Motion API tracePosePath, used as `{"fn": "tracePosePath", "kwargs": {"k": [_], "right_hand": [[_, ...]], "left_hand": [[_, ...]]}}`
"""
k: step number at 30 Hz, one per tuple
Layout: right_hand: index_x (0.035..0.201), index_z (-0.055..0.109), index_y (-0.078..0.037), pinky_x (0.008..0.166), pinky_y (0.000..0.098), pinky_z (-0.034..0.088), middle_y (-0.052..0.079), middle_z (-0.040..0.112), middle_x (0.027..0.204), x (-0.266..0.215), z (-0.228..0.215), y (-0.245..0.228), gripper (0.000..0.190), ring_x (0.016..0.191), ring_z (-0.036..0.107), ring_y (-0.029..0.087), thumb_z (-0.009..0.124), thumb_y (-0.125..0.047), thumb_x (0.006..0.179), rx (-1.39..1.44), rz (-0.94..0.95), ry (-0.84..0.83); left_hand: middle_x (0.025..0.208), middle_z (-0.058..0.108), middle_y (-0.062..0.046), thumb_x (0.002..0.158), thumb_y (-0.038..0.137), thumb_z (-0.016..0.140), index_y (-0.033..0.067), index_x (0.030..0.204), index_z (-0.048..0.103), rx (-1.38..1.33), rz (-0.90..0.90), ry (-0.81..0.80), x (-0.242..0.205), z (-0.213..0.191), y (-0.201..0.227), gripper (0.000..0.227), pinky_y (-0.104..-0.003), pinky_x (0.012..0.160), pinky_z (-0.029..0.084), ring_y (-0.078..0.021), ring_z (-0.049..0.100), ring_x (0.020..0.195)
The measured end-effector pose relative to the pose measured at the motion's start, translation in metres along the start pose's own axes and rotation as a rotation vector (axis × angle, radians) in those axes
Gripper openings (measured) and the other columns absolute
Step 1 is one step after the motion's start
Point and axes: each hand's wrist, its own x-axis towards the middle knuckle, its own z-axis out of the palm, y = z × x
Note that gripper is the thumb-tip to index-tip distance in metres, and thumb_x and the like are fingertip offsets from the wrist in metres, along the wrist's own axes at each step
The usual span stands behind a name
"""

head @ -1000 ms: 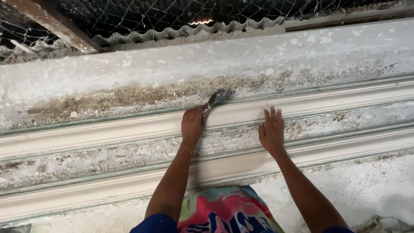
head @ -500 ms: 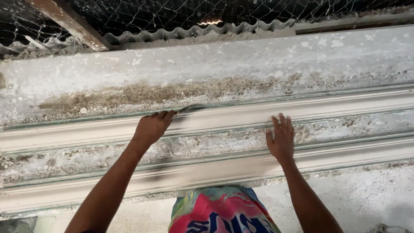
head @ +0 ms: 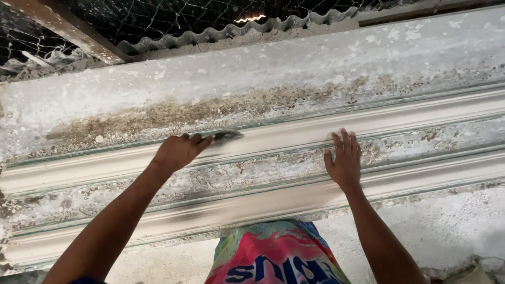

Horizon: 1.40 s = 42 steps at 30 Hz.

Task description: Cleaning and scraping excess material from architectural gypsum moldings on a workbench.

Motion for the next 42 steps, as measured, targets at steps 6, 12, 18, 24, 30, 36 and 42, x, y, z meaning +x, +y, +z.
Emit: {"fn": "tracePosePath", "kwargs": {"k": [6,12,18,24,30,36,42], "right_hand": [[0.152,0.052,-0.023,0.114,0.0575,0.036,0.011,0.045,0.159,0.001,0.001,-0.002,0.062,0.147,0.04,0.04,0.058,-0.038,0.093,-0.045,0.003,0.015],[0.155,0.047,-0.025,0.116,0.0591,0.032,0.009,0.036,0.165,-0.002,0.005,0.005,0.059,0.15,0.033,0.041,0.051,-0.039,0.097,0.026,0.038,-0.053],[0.155,0.047,-0.025,0.117,0.0558,0.031,0.008,0.038,0.163,0.001,0.004,-0.002,0.061,0.149,0.034,0.039,0.054,-0.041,0.096,-0.02,0.021,0.005],[0.155,0.046,-0.025,0.117,0.0565,0.03,0.008,0.036,0.162,0.003,-0.002,-0.004,0.061,0.149,0.033,0.039,0.054,-0.039,0.096,-0.003,0.004,0.023],[0.154,0.047,-0.027,0.117,0.0566,0.029,0.006,0.036,0.163,0.003,0.001,-0.003,0.058,0.149,0.032,0.037,0.052,-0.04,0.097,0.033,0.01,0.031],[0.153,0.047,-0.027,0.118,0.0562,0.028,0.007,0.035,0.162,0.004,0.003,-0.004,0.06,0.149,0.032,0.036,0.053,-0.043,0.096,0.0,0.013,0.032],[0.156,0.042,-0.025,0.116,0.0582,0.028,0.009,0.031,0.164,0.005,-0.008,-0.006,0.055,0.148,0.031,0.039,0.045,-0.041,0.104,0.058,-0.009,0.007]], "left_hand": [[0.101,0.071,-0.01,0.097,0.011,0.053,0.0212,0.14,0.057,-0.12,0.085,0.187,0.109,-0.009,0.081,0.044,-0.049,0.056,0.061,-0.0341,0.075,0.074],[0.086,0.071,-0.014,0.093,0.005,0.052,0.0139,0.125,0.066,-0.12,0.168,0.237,0.159,-0.038,0.104,0.036,-0.048,0.051,0.058,-0.034,0.073,0.065],[0.087,0.072,-0.013,0.093,0.006,0.053,0.0157,0.123,0.067,-0.054,0.174,0.127,0.142,-0.052,0.091,0.035,-0.05,0.052,0.058,-0.0319,0.074,0.066],[0.084,0.072,-0.014,0.092,0.003,0.049,0.0079,0.124,0.066,-0.222,0.213,0.203,0.244,-0.032,0.16,0.037,-0.055,0.055,0.057,-0.0347,0.073,0.069],[0.08,0.072,-0.011,0.09,0.005,0.052,0.0103,0.118,0.069,-0.111,0.214,0.188,0.196,-0.062,0.125,0.033,-0.053,0.054,0.058,-0.0327,0.075,0.069],[0.08,0.075,-0.014,0.092,0.005,0.049,0.0073,0.108,0.072,-0.238,0.21,0.141,0.235,-0.094,0.15,0.028,-0.055,0.058,0.058,-0.0355,0.075,0.07],[0.078,0.074,-0.014,0.091,0.0,0.053,0.0091,0.108,0.074,-0.097,0.24,0.213,0.219,-0.095,0.142,0.028,-0.053,0.053,0.056,-0.0326,0.075,0.069]]}}
